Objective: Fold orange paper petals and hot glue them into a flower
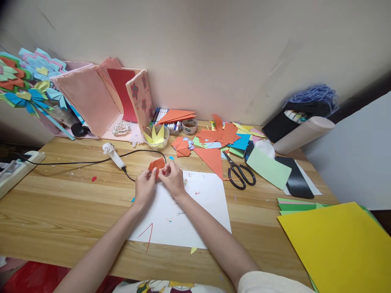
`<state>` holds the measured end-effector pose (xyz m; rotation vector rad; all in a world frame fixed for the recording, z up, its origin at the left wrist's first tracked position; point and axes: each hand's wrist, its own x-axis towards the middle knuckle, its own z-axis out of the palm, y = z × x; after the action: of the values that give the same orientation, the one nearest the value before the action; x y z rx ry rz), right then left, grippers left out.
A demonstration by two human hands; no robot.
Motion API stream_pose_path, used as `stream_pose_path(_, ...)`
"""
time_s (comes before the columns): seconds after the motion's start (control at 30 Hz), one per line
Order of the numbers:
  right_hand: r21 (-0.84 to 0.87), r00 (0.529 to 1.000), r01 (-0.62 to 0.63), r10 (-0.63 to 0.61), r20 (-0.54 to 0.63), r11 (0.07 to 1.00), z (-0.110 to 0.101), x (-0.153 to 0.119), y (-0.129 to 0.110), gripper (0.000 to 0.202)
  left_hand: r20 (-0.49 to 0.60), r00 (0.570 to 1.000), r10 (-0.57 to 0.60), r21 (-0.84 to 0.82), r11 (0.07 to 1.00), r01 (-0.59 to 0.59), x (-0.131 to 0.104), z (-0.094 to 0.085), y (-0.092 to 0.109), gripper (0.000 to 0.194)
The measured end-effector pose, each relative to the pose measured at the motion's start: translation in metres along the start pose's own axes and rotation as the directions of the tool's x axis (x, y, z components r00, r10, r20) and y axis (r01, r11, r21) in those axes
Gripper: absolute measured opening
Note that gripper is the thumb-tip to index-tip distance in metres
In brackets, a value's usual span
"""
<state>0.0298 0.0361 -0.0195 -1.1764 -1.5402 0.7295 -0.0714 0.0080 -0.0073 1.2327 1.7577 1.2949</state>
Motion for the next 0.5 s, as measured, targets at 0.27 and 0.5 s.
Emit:
stream_pose_path(0.27, -0.054, 0.991, -0.099, 0.094, -0.098, 0.994, -0.0049, 0.0073, 0.0087, 0.019, -0.033, 0.997, 0.07, 0.075, 0.995, -0.067, 0.0004, 0.0001, -0.0002, 0.032)
stream_pose_path(0.5, 0.03, 0.998, -0.037, 0.039, -0.048, 0.999, -0.0046, 0.0013, 0.0011, 0.02, -0.027, 0.997, 0.071, 0.109, 0.992, -0.068, 0.0008, 0.0001, -0.0042, 0.033)
